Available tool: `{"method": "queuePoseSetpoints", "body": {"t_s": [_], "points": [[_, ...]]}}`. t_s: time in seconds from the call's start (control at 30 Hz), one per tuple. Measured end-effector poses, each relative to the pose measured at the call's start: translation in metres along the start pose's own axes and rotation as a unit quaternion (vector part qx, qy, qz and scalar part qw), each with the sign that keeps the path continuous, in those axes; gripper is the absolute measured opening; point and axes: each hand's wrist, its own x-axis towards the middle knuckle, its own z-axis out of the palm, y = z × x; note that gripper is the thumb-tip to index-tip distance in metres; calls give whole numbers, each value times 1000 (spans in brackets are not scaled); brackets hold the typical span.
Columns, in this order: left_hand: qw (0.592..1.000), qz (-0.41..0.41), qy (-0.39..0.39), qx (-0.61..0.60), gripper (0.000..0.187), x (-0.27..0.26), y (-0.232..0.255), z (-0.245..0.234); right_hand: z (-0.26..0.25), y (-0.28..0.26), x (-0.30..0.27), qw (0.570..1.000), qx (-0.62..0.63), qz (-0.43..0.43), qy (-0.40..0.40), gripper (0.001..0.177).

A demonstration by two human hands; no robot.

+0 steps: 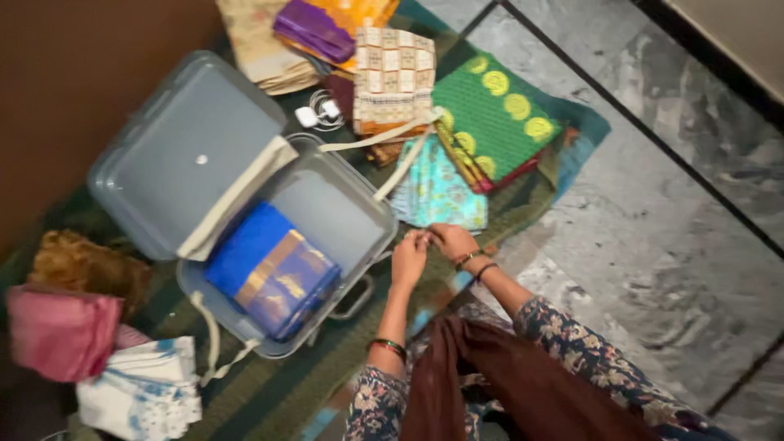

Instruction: The person opens a suitcase and methodically places folded fabrics inside, arranging them neatly. The person continues to add more folded fabrics until the suitcase is full.

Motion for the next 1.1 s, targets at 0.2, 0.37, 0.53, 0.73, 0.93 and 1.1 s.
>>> {"method": "queuePoseSetpoints", "body": {"t_s": [0.2,0.37,0.53,0.73,0.93,1.1], "points": [[999,24,-8,-48,22,46,55,90,-80,62,2,993,57,93,46,18],[996,32,-10,-82,28,102,42,146,-88,117,13,955,220,175,92,17],[994,-73,64,-54,49,174,20,194,-78,176,35,753,564,317,121,27],[967,-211,24,-139,71,230,11,227,-67,222,62,675,530,491,150,45],[951,-281,104,-83,108,262,16,243,-52,252,91,590,601,509,179,59],[866,-333,124,-351,100,277,23,255,-40,265,102,521,650,500,235,76]]}}
